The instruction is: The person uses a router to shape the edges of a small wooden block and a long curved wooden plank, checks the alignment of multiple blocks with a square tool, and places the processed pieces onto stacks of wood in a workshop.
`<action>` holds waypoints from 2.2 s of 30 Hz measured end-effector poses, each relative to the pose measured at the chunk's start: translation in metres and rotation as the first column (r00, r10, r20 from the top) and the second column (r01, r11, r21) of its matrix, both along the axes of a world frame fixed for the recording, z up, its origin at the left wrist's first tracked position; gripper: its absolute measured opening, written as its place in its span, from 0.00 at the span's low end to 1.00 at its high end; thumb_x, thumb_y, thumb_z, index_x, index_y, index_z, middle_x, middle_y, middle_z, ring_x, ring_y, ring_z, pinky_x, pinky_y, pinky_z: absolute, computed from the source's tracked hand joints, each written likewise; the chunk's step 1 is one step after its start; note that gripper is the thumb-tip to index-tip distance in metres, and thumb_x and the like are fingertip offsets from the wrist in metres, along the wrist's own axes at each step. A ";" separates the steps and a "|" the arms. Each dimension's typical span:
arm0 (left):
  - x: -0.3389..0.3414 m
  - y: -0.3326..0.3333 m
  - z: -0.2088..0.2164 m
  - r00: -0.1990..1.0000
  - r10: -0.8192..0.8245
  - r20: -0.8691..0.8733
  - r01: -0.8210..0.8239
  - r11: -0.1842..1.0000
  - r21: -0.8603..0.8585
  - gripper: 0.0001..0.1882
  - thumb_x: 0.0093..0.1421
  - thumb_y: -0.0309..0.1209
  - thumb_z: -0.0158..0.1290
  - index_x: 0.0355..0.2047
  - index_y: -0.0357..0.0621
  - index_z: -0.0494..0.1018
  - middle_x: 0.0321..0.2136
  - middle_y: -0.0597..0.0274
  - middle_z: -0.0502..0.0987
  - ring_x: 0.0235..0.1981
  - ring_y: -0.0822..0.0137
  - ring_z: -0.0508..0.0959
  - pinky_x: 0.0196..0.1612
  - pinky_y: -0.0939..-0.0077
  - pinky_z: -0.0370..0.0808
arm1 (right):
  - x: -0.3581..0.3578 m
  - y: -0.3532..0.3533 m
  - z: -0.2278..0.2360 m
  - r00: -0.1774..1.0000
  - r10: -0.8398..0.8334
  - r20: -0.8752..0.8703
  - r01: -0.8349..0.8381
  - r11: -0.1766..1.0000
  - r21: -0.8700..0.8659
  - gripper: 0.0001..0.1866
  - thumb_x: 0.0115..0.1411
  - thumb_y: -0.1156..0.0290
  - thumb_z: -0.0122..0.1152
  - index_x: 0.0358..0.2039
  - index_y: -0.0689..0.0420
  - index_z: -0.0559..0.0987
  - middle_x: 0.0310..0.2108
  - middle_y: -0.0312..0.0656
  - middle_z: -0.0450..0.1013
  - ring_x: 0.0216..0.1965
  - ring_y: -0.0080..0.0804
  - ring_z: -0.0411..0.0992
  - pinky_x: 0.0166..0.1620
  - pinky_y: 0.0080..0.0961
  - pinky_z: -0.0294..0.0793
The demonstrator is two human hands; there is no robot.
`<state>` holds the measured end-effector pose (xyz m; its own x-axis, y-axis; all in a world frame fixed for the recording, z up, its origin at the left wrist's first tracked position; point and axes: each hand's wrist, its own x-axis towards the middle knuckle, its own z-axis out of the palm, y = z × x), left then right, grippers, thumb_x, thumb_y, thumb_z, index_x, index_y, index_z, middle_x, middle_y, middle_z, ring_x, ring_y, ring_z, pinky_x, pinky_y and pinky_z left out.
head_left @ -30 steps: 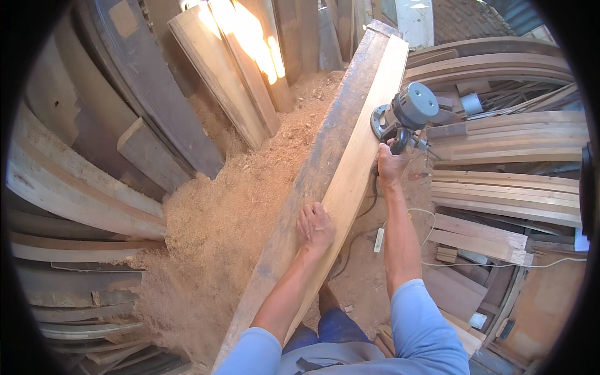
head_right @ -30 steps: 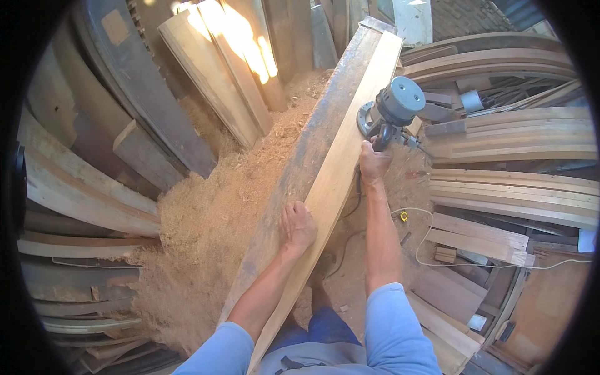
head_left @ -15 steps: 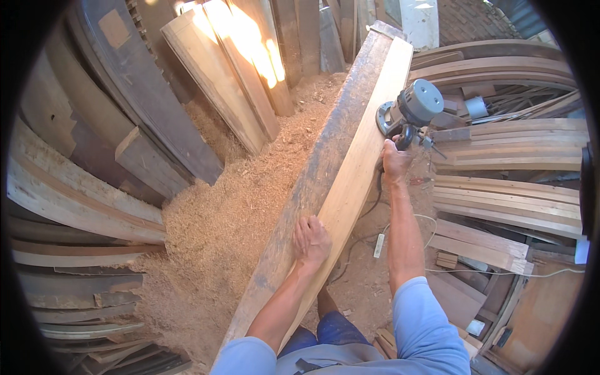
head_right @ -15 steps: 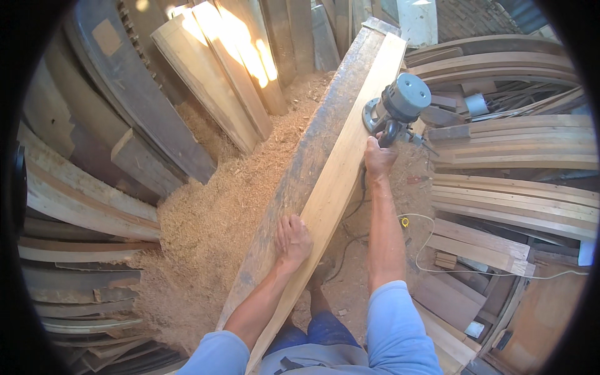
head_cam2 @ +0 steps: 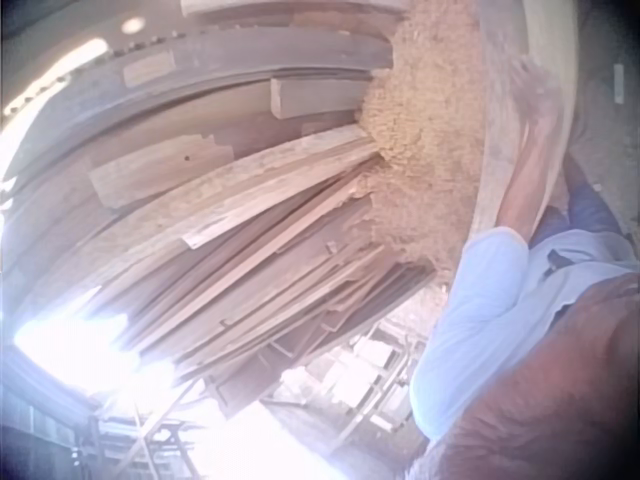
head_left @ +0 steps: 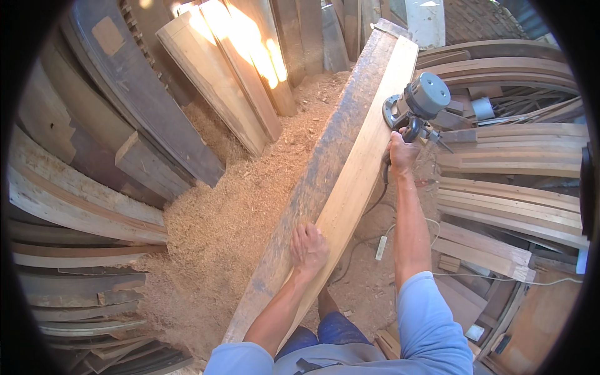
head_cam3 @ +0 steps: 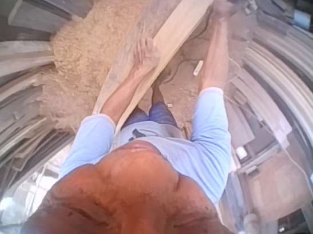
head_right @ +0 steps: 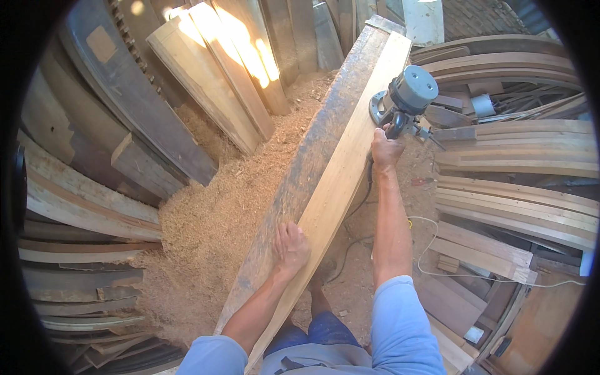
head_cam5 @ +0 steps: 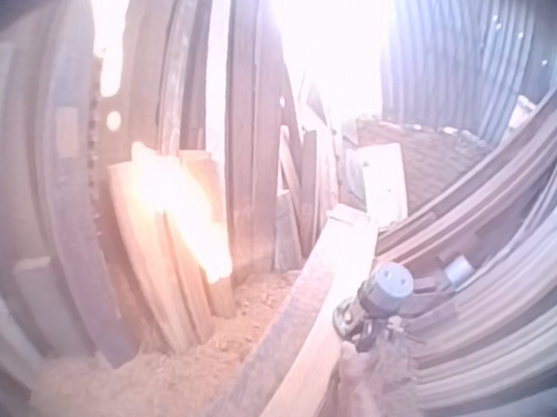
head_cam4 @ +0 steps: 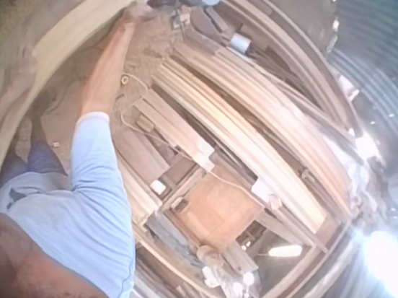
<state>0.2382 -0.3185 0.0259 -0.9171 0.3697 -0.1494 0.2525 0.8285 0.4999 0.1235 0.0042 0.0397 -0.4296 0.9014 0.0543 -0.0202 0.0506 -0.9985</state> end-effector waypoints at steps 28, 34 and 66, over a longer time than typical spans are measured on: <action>-0.101 0.133 -0.016 0.991 -0.071 -0.109 0.069 0.997 -0.015 0.11 0.65 0.36 0.49 0.38 0.40 0.67 0.36 0.46 0.72 0.41 0.48 0.74 0.44 0.51 0.70 | -0.048 0.080 -0.034 1.000 0.013 0.013 -0.015 0.995 0.100 0.07 0.56 0.81 0.60 0.34 0.56 0.75 0.22 0.33 0.71 0.16 0.21 0.69 0.20 0.22 0.68; -0.111 0.157 -0.012 0.996 -0.072 -0.061 0.071 0.997 -0.009 0.12 0.65 0.37 0.50 0.38 0.40 0.68 0.37 0.47 0.72 0.41 0.48 0.74 0.44 0.52 0.70 | -0.052 0.112 -0.042 1.000 0.007 0.027 -0.012 0.986 0.165 0.07 0.56 0.80 0.61 0.34 0.57 0.74 0.22 0.34 0.71 0.15 0.23 0.69 0.20 0.23 0.69; -0.116 0.160 -0.017 0.993 -0.095 -0.066 0.096 0.995 0.012 0.10 0.64 0.33 0.50 0.37 0.38 0.66 0.37 0.44 0.70 0.41 0.45 0.72 0.44 0.48 0.69 | -0.089 0.136 -0.022 1.000 -0.019 0.015 0.016 0.988 0.156 0.04 0.55 0.79 0.61 0.29 0.55 0.76 0.19 0.30 0.70 0.16 0.18 0.68 0.21 0.21 0.67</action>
